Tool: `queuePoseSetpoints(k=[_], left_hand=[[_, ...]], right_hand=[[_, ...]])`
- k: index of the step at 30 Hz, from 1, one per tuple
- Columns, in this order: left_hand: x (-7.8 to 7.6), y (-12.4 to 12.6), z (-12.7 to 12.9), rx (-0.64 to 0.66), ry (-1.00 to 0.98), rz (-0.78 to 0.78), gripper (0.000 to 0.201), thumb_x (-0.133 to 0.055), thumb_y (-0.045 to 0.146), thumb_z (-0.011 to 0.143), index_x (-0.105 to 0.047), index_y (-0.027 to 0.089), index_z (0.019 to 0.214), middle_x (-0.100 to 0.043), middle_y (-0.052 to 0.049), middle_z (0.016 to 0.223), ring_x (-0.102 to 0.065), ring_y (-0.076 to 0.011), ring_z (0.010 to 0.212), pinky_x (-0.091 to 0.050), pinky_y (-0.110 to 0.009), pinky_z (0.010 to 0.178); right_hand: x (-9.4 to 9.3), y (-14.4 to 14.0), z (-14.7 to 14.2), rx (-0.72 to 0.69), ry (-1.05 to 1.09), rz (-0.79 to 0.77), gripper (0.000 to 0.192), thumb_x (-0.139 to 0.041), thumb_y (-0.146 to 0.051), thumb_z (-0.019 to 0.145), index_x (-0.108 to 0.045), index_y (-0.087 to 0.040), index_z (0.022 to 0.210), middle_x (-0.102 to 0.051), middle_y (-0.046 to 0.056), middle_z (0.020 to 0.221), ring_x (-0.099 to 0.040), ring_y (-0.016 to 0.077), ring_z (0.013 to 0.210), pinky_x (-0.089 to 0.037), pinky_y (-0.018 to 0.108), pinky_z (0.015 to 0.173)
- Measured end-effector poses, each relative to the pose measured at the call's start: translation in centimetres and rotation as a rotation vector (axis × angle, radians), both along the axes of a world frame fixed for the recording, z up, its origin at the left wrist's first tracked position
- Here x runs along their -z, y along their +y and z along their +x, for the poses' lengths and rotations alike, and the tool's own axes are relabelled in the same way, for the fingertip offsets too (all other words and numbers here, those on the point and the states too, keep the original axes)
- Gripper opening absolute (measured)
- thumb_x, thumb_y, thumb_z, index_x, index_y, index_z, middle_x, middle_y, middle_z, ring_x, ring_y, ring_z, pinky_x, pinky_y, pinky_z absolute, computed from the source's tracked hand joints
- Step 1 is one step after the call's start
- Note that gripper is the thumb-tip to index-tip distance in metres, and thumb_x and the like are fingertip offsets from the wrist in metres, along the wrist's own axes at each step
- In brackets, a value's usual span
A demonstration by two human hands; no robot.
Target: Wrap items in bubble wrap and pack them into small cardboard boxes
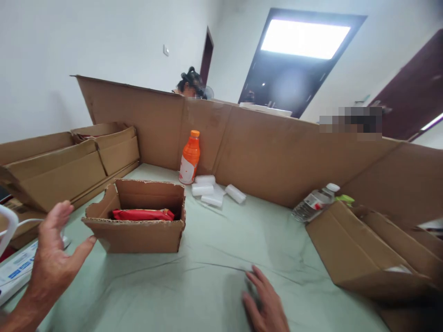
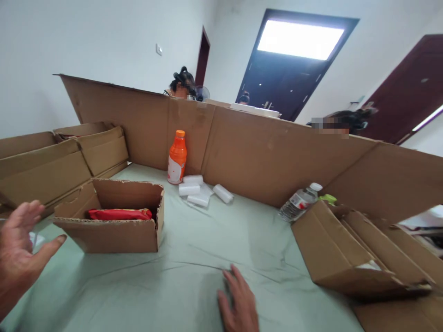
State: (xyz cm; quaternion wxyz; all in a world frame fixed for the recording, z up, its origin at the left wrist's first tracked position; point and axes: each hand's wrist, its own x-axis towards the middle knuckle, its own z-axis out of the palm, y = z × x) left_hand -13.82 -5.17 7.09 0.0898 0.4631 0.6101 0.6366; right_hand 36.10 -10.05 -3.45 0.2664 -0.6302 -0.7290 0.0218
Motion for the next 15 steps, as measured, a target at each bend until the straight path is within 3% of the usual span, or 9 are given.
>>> queuePoseSetpoints(k=[2, 4, 6, 8, 11, 15], left_hand=[[1.6, 0.5, 0.2, 0.112, -0.157, -0.014, 0.098, -0.089, 0.037, 0.056, -0.043, 0.051, 0.141, -0.046, 0.015, 0.154, -0.039, -0.0352, 0.145, -0.026, -0.056, 0.123], [2.9, 1.2, 1.0, 0.205, -0.299, -0.1, 0.078, -0.087, 0.037, 0.06, -0.054, 0.042, 0.131, -0.057, 0.01, 0.144, -0.047, -0.0345, 0.138, -0.032, -0.056, 0.12], [3.7, 1.7, 2.3, 0.238, -0.412, -0.158, 0.066, -0.085, 0.04, 0.061, -0.059, 0.032, 0.121, -0.065, 0.005, 0.131, -0.051, -0.0338, 0.133, -0.036, -0.052, 0.118], [4.1, 1.7, 3.6, 0.234, -0.467, -0.153, 0.069, -0.086, 0.041, 0.059, -0.058, 0.027, 0.12, -0.067, -0.001, 0.127, -0.05, -0.035, 0.132, -0.037, -0.05, 0.117], [4.4, 1.5, 5.2, 0.236, -0.468, -0.167, 0.077, -0.085, 0.041, 0.06, -0.054, 0.024, 0.129, -0.064, -0.007, 0.13, -0.05, -0.0367, 0.132, -0.04, -0.052, 0.113], [4.6, 2.1, 7.2, 0.336, -0.444, -0.229, 0.083, -0.083, 0.039, 0.063, -0.048, 0.021, 0.136, -0.06, -0.01, 0.135, -0.053, -0.0351, 0.13, -0.042, -0.05, 0.112]], right_hand=[[-1.5, 1.7, -5.1, -0.138, 0.139, -0.035, 0.046, -0.055, -0.039, 0.094, -0.062, -0.027, 0.137, -0.054, 0.009, 0.15, -0.054, 0.0305, 0.136, -0.052, 0.049, 0.109], [-2.8, 3.9, -10.0, -0.272, 0.267, -0.102, 0.055, -0.055, -0.034, 0.093, -0.051, -0.024, 0.147, -0.047, 0.01, 0.156, -0.046, 0.0293, 0.143, -0.043, 0.05, 0.116], [-3.6, 6.1, -14.2, -0.355, 0.375, -0.201, 0.066, -0.058, -0.032, 0.09, -0.042, -0.022, 0.153, -0.041, 0.012, 0.159, -0.04, 0.0296, 0.146, -0.037, 0.05, 0.12], [-4.0, 8.1, -17.3, -0.407, 0.471, -0.285, 0.075, -0.062, -0.027, 0.083, -0.038, -0.019, 0.154, -0.043, 0.015, 0.157, -0.046, 0.0306, 0.141, -0.041, 0.05, 0.116], [-4.3, 9.9, -19.4, -0.432, 0.612, -0.286, 0.078, -0.065, -0.023, 0.077, -0.04, -0.02, 0.151, -0.053, 0.013, 0.148, -0.053, 0.0301, 0.131, -0.044, 0.048, 0.111], [-4.3, 10.2, -17.8, -0.381, 0.691, -0.228, 0.073, -0.062, -0.021, 0.077, -0.042, -0.02, 0.148, -0.057, 0.011, 0.141, -0.056, 0.029, 0.124, -0.048, 0.045, 0.105]])
